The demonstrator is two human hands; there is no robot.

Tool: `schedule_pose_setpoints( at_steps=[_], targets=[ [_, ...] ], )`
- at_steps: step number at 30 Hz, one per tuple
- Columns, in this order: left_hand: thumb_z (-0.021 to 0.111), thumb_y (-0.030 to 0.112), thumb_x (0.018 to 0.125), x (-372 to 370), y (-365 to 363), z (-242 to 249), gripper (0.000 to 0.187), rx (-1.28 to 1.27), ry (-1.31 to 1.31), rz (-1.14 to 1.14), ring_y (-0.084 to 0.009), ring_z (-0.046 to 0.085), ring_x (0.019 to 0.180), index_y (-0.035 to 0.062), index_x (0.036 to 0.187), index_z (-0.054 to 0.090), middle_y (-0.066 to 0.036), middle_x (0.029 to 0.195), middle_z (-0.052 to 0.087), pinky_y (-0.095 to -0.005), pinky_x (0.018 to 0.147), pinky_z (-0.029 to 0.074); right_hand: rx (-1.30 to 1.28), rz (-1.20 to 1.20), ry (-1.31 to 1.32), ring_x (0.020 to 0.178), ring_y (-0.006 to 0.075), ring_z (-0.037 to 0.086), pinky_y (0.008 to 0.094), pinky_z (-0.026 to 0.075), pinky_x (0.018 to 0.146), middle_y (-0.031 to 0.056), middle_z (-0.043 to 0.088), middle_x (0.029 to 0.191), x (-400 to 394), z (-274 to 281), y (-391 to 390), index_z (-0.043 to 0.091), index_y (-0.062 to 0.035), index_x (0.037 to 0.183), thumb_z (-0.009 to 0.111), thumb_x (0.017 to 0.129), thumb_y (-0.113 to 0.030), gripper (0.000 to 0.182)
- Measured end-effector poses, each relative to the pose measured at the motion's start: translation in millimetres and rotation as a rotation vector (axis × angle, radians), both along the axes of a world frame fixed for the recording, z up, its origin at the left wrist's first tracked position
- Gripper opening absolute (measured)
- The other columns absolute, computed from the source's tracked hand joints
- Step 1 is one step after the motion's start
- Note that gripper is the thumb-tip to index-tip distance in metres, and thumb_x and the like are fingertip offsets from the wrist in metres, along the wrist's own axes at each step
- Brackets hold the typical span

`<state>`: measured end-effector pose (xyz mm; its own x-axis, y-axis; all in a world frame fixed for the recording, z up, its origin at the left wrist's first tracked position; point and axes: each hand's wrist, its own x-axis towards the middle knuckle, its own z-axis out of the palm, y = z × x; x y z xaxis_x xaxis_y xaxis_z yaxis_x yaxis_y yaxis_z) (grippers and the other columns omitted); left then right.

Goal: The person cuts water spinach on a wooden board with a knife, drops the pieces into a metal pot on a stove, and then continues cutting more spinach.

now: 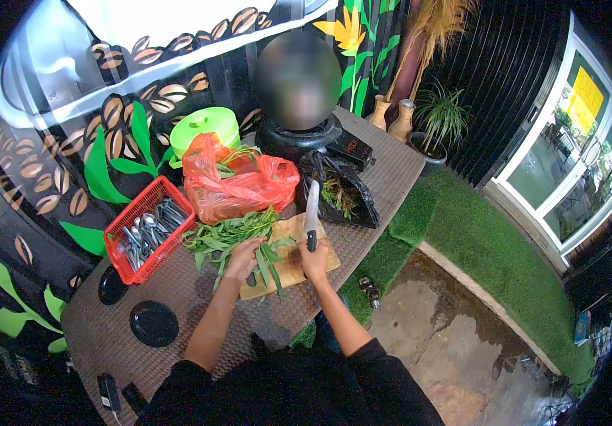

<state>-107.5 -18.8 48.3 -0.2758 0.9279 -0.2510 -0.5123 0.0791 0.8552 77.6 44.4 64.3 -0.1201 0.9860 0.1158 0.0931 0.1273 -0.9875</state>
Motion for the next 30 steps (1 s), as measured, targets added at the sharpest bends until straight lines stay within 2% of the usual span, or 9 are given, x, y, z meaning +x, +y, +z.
schedule_pose_setpoints(
  at_steps=[2,5,14,17,19,20,22,25,30],
  targets=[
    [0.055,0.013,0.091,1.7,2.7,-9.3,0.023,-0.017,-0.127,0.059,-0.0122,0.060,0.086,0.0003,0.110,0.059,-0.005,0.101,0.063,-0.0258,0.068,0.048,-0.277,0.033,0.168,0.030,0.0109,0.039,0.0263,0.029,0.029,0.0011,0.044,0.046,-0.2,-2.7,-8.0,0.055,-0.0017,0.080,0.061,0.086,-0.017,0.017],
    [0.055,0.013,0.091,3.2,9.6,-26.0,0.022,-0.057,-0.086,0.117,-0.0117,0.057,0.089,0.0013,0.110,0.059,-0.006,0.104,0.062,-0.0273,0.074,0.046,-0.388,0.127,0.244,0.029,0.0118,0.037,0.0268,0.029,0.029,0.0014,0.042,0.044,-0.2,7.3,-30.6,0.053,-0.0019,0.086,0.059,0.088,-0.016,0.016],
    [0.054,0.008,0.088,8.2,2.6,-23.4,0.031,-0.052,-0.053,0.080,-0.0116,0.054,0.084,0.0064,0.119,0.056,-0.001,0.098,0.060,-0.0277,0.074,0.042,-0.347,0.046,0.129,0.028,0.0121,0.037,0.0277,0.026,0.027,0.0022,0.043,0.042,-17.3,-35.4,-58.2,0.055,-0.0012,0.081,0.058,0.088,-0.017,0.018],
    [0.053,0.008,0.088,6.6,0.2,-24.7,0.032,-0.064,-0.049,0.067,-0.0126,0.053,0.087,0.0089,0.120,0.056,0.000,0.099,0.060,-0.0289,0.075,0.041,-0.382,0.019,-0.004,0.035,0.0204,0.050,0.0355,0.040,0.037,0.0087,0.051,0.047,-16.9,-43.6,-63.0,0.059,-0.0003,0.075,0.064,0.082,-0.024,0.025],
    [0.054,0.009,0.088,7.7,-0.6,-21.4,0.031,-0.084,-0.036,0.064,-0.0130,0.052,0.089,0.0096,0.119,0.057,0.000,0.100,0.060,-0.0294,0.076,0.040,-0.094,-0.024,-0.221,0.045,0.0308,0.057,0.0421,0.045,0.047,0.0175,0.054,0.052,-18.8,-64.7,-60.9,0.060,0.0019,0.075,0.064,0.080,-0.027,0.030],
    [0.055,0.011,0.088,8.4,-1.3,-19.6,0.031,-0.105,-0.025,0.063,-0.0134,0.051,0.091,0.0104,0.118,0.057,0.000,0.100,0.059,-0.0299,0.077,0.040,-0.095,-0.025,-0.221,0.045,0.0308,0.057,0.0421,0.045,0.047,0.0175,0.054,0.052,-17.0,-67.7,-60.5,0.060,0.0019,0.075,0.064,0.080,-0.027,0.030],
    [0.056,0.011,0.088,8.9,-1.2,-23.8,0.030,-0.115,-0.003,0.071,-0.0139,0.050,0.093,0.0108,0.118,0.058,0.000,0.101,0.059,-0.0305,0.077,0.040,0.051,0.020,-0.394,0.042,0.0196,0.055,0.0366,0.043,0.045,0.0107,0.055,0.049,-11.6,-47.6,-63.2,0.059,0.0018,0.072,0.066,0.080,-0.024,0.028],
    [0.057,0.013,0.088,7.9,-0.8,-27.1,0.028,-0.129,0.012,0.078,-0.0148,0.049,0.094,0.0113,0.116,0.059,0.000,0.104,0.058,-0.0318,0.077,0.040,-0.009,0.062,-0.594,0.052,0.0218,0.060,0.0382,0.046,0.054,0.0142,0.057,0.054,-10.8,-26.1,-60.4,0.062,0.0027,0.076,0.065,0.080,-0.021,0.024],
    [0.058,0.013,0.089,5.1,-2.6,-29.3,0.028,-0.123,-0.010,0.053,-0.0173,0.049,0.097,0.0114,0.117,0.059,-0.001,0.106,0.058,-0.0341,0.081,0.041,0.122,0.048,-0.279,0.055,0.0197,0.060,0.0356,0.045,0.055,0.0141,0.060,0.059,-31.7,-25.8,-36.7,0.066,0.0000,0.079,0.066,0.079,-0.018,0.018]
  ],
)
